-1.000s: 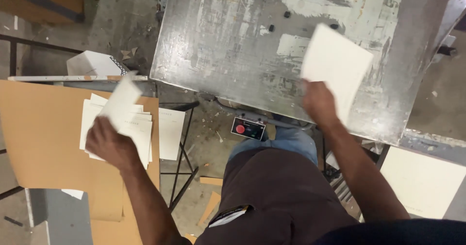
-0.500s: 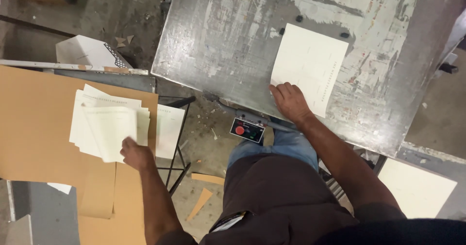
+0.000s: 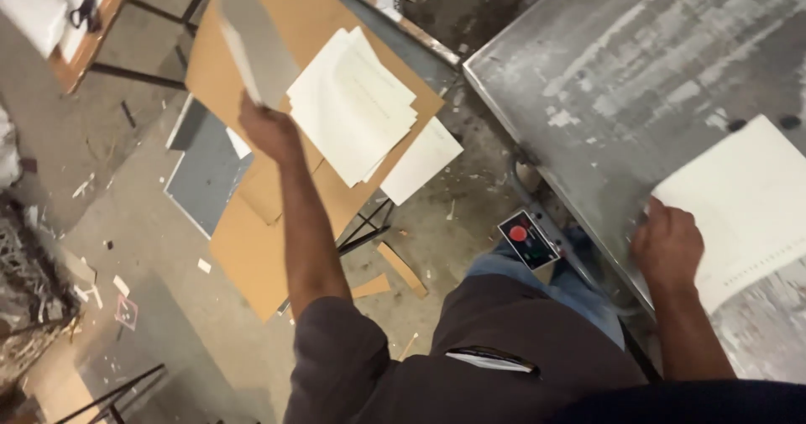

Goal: The recorder is operating a small offset printing or hot-stamping machine by manually feeding and retrieving individual sheets of paper.

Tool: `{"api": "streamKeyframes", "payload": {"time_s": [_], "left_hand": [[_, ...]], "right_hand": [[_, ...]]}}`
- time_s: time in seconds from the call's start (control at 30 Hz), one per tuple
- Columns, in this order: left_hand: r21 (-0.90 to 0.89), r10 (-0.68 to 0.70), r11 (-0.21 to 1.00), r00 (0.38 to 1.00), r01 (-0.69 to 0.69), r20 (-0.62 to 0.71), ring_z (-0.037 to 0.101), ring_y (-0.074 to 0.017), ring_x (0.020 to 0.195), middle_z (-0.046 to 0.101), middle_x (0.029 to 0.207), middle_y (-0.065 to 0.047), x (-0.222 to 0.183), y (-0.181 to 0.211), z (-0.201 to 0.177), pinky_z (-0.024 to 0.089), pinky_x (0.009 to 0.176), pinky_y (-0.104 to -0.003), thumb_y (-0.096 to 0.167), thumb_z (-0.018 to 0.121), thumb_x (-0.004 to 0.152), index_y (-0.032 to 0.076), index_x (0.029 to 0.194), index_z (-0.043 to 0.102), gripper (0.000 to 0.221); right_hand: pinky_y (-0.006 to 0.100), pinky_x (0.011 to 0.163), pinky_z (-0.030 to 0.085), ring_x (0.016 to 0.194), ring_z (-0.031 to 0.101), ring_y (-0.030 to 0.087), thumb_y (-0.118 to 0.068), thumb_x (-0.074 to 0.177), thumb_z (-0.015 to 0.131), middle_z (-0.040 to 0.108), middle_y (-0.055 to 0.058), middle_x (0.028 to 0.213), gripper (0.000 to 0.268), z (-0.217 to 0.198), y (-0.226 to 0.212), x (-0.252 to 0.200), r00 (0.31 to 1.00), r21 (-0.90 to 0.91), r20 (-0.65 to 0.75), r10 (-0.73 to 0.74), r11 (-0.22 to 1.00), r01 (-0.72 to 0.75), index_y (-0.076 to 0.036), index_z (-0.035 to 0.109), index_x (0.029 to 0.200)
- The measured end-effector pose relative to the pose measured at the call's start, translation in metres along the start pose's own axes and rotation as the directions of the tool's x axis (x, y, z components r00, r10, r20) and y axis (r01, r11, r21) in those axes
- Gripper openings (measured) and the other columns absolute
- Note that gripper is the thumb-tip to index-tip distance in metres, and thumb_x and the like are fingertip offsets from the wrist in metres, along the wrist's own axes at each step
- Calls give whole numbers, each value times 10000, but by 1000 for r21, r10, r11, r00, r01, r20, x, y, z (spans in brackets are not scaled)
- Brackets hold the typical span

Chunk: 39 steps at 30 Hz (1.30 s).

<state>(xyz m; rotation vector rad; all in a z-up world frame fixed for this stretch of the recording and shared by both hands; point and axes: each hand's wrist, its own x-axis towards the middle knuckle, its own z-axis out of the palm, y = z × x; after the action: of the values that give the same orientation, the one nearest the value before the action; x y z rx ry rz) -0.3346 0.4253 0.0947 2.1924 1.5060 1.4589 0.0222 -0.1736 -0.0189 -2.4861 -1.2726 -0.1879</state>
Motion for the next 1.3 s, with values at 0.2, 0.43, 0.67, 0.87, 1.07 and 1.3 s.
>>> {"api": "streamKeyframes", "payload": {"time_s": [0.2,0.43,0.67,0.87,1.07,1.3], "left_hand": [[572,-13,769,889,-284,458,584,-358,1147,617,1383,-102,-95,-17,36,480,865,-559,-24,559,859,21,1355,596,499],[564,-284,776,642,-283,712,468,-341,1352,426,1574,-79,-189,-98,81,456,996,-571,114,579,912,103,1477,478,573],[332,-109,898,586,-288,803,457,-422,1327,399,1543,-221,-155,6,78,449,1004,-585,331,792,841,28,1496,424,811],[-553,498,778,246,298,832,715,-233,981,734,1135,-165,-302,181,105,575,814,-346,174,654,945,9,1271,670,367],[-73,298,738,-228,671,927,729,-180,892,715,1131,-156,-415,303,139,585,738,-316,287,655,1013,3,1459,458,564],[-80,238,728,-140,681,961,676,-198,731,660,968,-169,-444,333,156,545,562,-309,26,659,937,-14,1465,467,563]], "right_hand": [[404,839,553,1042,633,279,-113,909,691,645,125,1092,388,0,2,-8,998,-98,51,37,995,-32,-54,688,1292],[414,835,555,1025,639,293,-91,924,697,646,117,1084,354,5,4,-6,999,-80,19,27,996,-25,-74,667,1276],[477,853,514,983,625,332,-93,880,690,657,161,1059,448,22,15,-4,981,-20,154,116,993,-114,-83,654,1326],[444,850,495,985,627,287,-66,834,696,658,111,1054,506,-13,-1,7,977,16,130,171,984,-175,-56,628,1336],[458,873,445,1001,601,286,-127,803,748,646,126,1070,687,-25,-6,11,971,13,119,207,978,-210,-46,524,1447],[475,894,415,1071,595,288,-221,801,763,648,135,1157,744,-47,-2,-3,952,27,158,261,963,-269,-50,502,1477]]}}
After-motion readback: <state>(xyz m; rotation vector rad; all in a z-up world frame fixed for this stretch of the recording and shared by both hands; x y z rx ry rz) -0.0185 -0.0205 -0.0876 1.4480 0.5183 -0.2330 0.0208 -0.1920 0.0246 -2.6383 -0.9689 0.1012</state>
